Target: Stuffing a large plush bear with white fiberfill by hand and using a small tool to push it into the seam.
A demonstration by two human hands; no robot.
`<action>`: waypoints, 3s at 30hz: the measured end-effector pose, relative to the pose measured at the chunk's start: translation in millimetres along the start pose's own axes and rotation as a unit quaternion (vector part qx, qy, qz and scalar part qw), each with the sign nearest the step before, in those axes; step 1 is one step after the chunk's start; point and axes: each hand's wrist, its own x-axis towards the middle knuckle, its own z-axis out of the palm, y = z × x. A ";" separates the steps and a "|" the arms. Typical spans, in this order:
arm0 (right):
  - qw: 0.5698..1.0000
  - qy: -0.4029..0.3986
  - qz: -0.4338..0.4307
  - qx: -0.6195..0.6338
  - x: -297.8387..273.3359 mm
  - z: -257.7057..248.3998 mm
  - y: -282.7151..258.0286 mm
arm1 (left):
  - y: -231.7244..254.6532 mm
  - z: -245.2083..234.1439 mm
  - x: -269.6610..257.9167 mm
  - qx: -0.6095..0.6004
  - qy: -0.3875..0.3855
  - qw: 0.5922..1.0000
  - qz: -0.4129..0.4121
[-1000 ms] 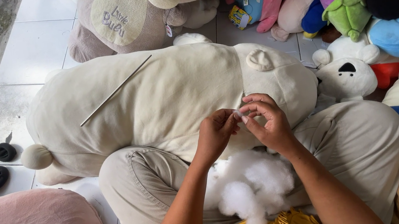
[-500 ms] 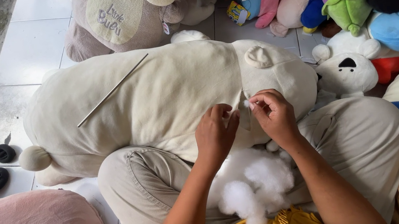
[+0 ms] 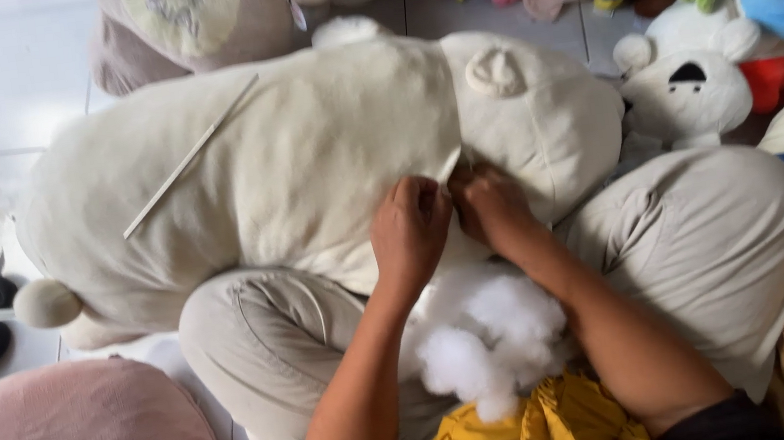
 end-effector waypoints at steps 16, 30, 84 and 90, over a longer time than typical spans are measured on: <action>0.923 -0.301 0.043 0.237 -97.7 -168.8 -48.0 | -17.7 -116.7 -114.0 -0.097 -0.221 0.963 0.123; 0.929 -0.056 0.183 0.318 -132.7 -47.3 -14.5 | -66.7 1.7 -152.4 -0.074 -0.115 0.987 0.086; 0.959 -0.139 0.045 0.242 -152.6 -83.5 -30.7 | -52.9 -9.0 -124.0 0.047 -0.224 0.971 -0.067; 0.911 -0.070 0.126 0.386 -152.8 -92.6 -14.6 | -20.6 -52.7 -125.0 -0.053 -0.240 0.968 -0.058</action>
